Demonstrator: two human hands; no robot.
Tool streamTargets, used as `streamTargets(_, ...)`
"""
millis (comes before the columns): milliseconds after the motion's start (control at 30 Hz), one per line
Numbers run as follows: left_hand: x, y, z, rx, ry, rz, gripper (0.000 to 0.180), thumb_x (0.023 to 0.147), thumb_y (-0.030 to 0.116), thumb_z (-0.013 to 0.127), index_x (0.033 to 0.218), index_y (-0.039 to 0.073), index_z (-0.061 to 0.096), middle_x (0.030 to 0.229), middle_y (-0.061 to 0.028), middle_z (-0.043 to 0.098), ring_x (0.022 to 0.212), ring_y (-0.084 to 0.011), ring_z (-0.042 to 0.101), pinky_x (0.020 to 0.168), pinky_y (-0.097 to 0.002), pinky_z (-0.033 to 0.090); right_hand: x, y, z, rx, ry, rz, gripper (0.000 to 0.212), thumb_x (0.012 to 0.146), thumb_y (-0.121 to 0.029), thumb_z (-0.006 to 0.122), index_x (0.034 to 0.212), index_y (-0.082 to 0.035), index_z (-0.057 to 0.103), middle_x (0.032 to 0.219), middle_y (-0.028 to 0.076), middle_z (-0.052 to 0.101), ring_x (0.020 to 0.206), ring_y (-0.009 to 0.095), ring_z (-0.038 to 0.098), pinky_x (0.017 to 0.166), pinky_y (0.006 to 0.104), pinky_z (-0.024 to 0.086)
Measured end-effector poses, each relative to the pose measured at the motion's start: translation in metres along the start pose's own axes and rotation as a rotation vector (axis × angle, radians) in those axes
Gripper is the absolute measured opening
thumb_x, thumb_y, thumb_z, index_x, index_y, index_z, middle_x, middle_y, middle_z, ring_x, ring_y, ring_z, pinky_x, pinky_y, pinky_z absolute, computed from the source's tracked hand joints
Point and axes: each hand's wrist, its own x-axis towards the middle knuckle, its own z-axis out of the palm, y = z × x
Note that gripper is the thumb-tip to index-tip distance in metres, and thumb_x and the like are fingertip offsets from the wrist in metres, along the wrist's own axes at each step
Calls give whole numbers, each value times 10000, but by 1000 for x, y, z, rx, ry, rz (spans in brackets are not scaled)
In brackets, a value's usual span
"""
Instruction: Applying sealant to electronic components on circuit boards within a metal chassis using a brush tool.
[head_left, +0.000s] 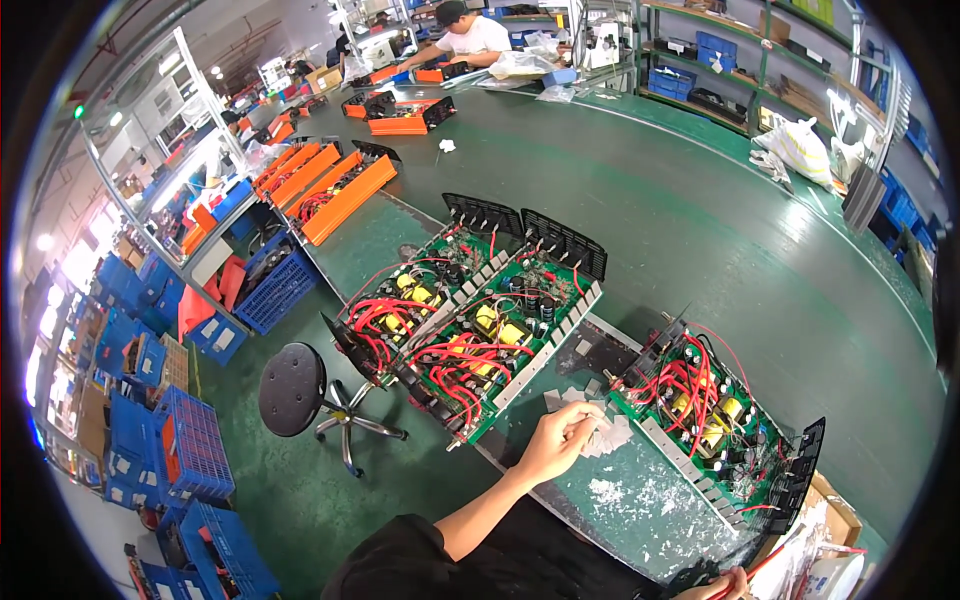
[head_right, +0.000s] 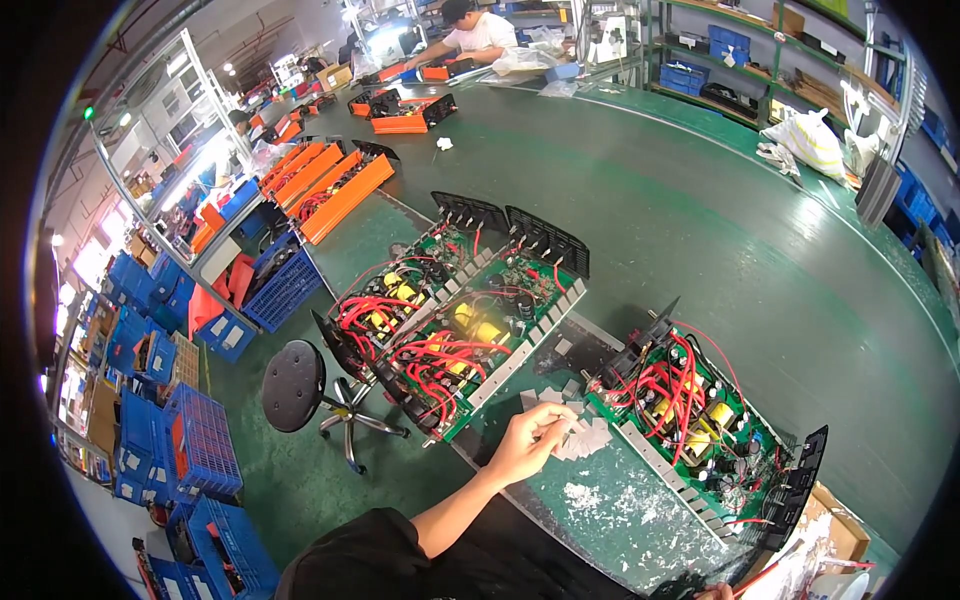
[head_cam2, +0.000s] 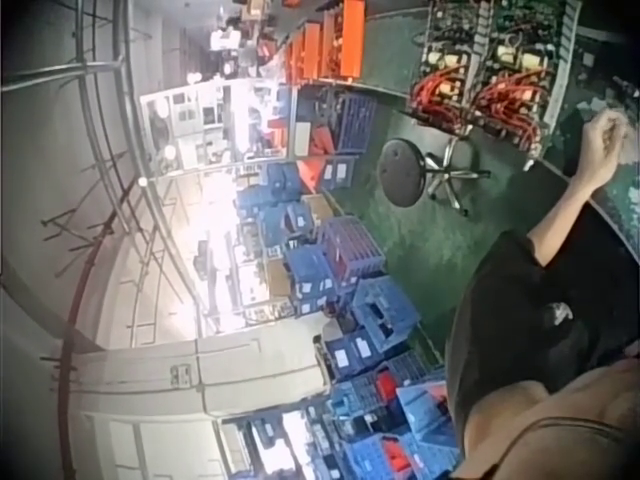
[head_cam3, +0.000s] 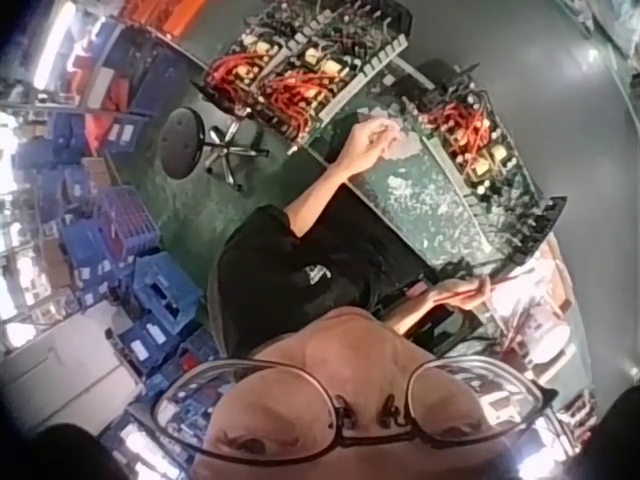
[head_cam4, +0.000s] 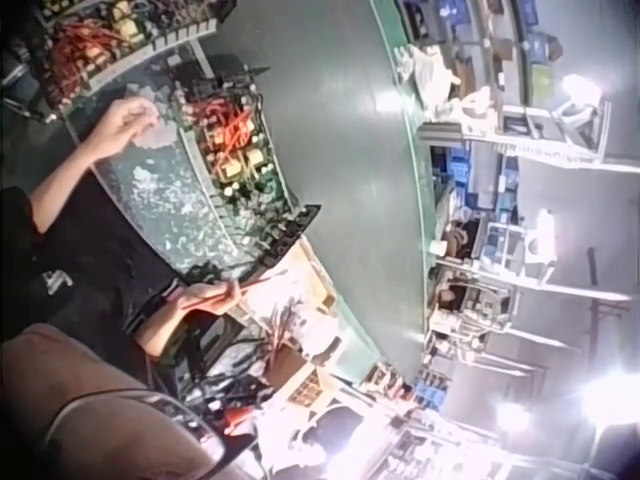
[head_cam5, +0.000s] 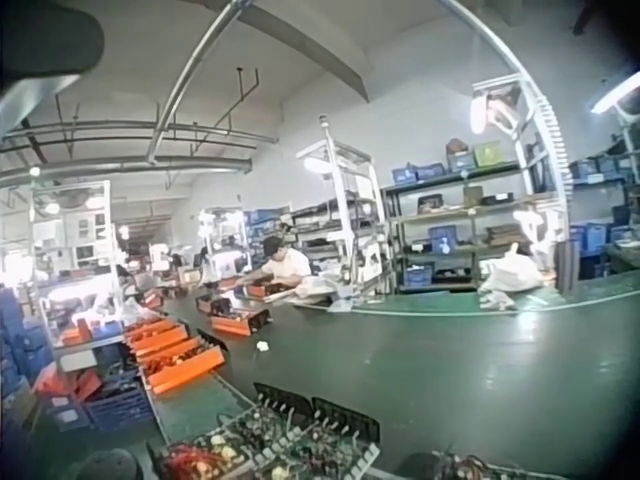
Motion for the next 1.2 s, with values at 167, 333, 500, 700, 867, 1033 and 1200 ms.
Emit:
streamTargets(167, 1, 1, 3, -74, 22, 3, 184, 956, 66, 508, 1121, -13, 524, 1000, -116, 679, 653, -45, 527, 590, -201, 456, -3, 3, -1, 1, -5, -1, 190, 903, -111, 500, 931, 42, 608, 852, 120, 592, 783, 222, 542, 741, 331, 448)
streamTargets(333, 0, 4, 3, -4, 29, -21, 222, 936, 57, 535, 1146, -14, 540, 1004, -123, 686, 669, -63, 575, 588, -201, 460, -1, -1, 0, 3, -9, -5, 187, 900, -106, 498, 933, 41, 608, 855, 119, 592, 786, 220, 542, 741, 329, 448)
streamTargets(500, -1, 0, 3, -4, 20, -6, 194, 928, 58, 552, 1101, -23, 587, 962, -107, 689, 713, -74, 606, 624, -209, 475, 0, -6, 1, 0, -14, -7, 184, 898, -101, 497, 936, 41, 607, 859, 117, 591, 788, 218, 541, 742, 326, 447)
streamTargets(700, 0, -3, -1, -5, -51, -43, 165, 941, 46, 525, 1039, -39, 626, 886, -68, 676, 748, -79, 619, 693, -227, 501, -1, -8, 1, -1, -17, -10, 181, 895, -95, 495, 939, 40, 606, 863, 116, 590, 791, 216, 540, 743, 323, 446)
streamTargets(867, -2, 4, -1, -7, 15, -45, 159, 940, 67, 538, 1030, -33, 624, 807, -47, 651, 715, -61, 600, 628, -220, 484, -3, -1, 1, 25, -41, -11, 178, 893, -90, 493, 942, 40, 606, 866, 114, 589, 794, 214, 540, 743, 321, 445)
streamTargets(1033, 0, -3, 2, 38, 15, 19, 163, 926, 101, 570, 1021, -17, 631, 782, -20, 643, 656, -41, 554, 579, -218, 474, -3, -5, -2, 148, -122, 6, 176, 891, -85, 491, 945, 39, 605, 869, 113, 588, 796, 212, 539, 744, 318, 445)
streamTargets(1200, 0, -3, 4, -2, 3, -10, 176, 934, 107, 564, 1032, -28, 619, 780, -27, 638, 629, -41, 531, 557, -216, 453, -2, -3, -3, 228, -172, 14, 175, 889, -80, 489, 947, 38, 604, 872, 111, 587, 799, 210, 538, 744, 316, 444)
